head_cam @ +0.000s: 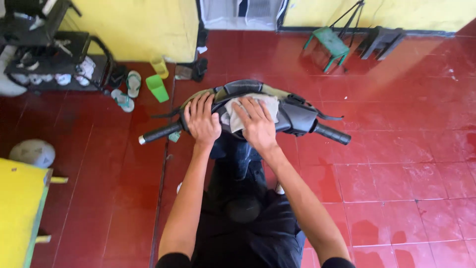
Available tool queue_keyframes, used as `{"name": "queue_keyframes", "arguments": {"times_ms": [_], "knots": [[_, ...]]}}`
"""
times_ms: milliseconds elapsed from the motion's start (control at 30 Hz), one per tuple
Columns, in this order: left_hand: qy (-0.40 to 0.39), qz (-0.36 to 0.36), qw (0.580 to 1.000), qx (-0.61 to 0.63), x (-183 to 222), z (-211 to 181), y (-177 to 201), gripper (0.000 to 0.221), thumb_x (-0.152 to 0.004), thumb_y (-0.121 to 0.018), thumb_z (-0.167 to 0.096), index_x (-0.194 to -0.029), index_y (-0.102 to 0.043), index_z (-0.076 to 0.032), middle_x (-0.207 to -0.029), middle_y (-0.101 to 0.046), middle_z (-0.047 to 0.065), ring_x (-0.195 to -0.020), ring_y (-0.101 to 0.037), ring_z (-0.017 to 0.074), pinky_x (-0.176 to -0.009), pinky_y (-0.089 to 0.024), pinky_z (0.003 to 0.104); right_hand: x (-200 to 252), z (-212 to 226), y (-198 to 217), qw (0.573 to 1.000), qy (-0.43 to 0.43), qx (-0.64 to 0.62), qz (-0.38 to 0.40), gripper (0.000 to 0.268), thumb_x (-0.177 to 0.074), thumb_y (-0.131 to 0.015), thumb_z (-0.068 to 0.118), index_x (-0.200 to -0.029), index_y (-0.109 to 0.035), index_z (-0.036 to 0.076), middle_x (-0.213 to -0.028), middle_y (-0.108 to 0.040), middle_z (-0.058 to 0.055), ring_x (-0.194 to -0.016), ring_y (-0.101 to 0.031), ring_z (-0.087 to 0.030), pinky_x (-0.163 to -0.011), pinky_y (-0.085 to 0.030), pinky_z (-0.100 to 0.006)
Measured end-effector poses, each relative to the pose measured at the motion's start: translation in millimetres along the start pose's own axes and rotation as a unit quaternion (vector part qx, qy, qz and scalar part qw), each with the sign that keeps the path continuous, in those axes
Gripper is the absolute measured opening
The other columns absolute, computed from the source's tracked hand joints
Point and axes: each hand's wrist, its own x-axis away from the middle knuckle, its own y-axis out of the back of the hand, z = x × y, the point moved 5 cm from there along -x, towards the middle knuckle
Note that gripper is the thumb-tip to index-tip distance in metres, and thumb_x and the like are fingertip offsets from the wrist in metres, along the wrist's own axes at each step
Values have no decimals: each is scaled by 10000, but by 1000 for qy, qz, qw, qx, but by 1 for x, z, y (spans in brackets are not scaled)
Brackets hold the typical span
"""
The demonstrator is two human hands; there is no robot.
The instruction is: The person wipes the dashboard and handlebars of a scooter using a white cloth. They clean the speedometer area, the left and right handlebars, and the central console repeatedly.
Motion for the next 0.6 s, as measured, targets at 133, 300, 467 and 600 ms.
{"name": "queue_keyframes", "arguments": {"times_ms": [133, 300, 467, 600], "knots": [[-7, 6, 1000, -3, 1, 1, -3, 768, -1094, -39, -546, -1291, -646, -117, -1274, -657, 73, -1223, -599, 279, -1097, -344, 465, 11, -16, 29, 995, -94, 27, 5, 629, -746, -512, 10, -1338, -659, 163, -1321, -646, -56, -1301, -585, -235, -1107, -423, -391], [-1, -10, 1000, 5, 0, -4, 1, 733, -1102, -54, -529, -1267, -654, -143, -1266, -665, 43, -1210, -606, 258, -1098, -342, 453, 65, -22, 62, 975, -221, 1, -20, 596, -749, -586, -36, -1319, -687, 104, -1322, -669, -138, -1235, -634, -324, -1053, -491, -412], [-1, -20, 1000, -23, 4, 0, -8, 655, -1123, -118, -472, -1235, -672, -141, -1240, -678, 33, -1193, -622, 249, -1078, -361, 450, 211, -49, 22, 484, -691, -505, -181, 444, -949, -694, 198, -1320, -636, -37, -1148, -686, -309, -988, -702, -444, -843, -567, -617], [47, 54, 997, 15, -16, -18, 18, 399, -1080, -375, -231, -1196, -684, -6, -1272, -694, 121, -1205, -610, 327, -1107, -357, 471, 293, -24, 33, 253, -675, -636, -275, 347, -999, -552, 163, -1318, -559, 27, -1145, -663, -153, -904, -665, -257, -665, -558, -391]]}}
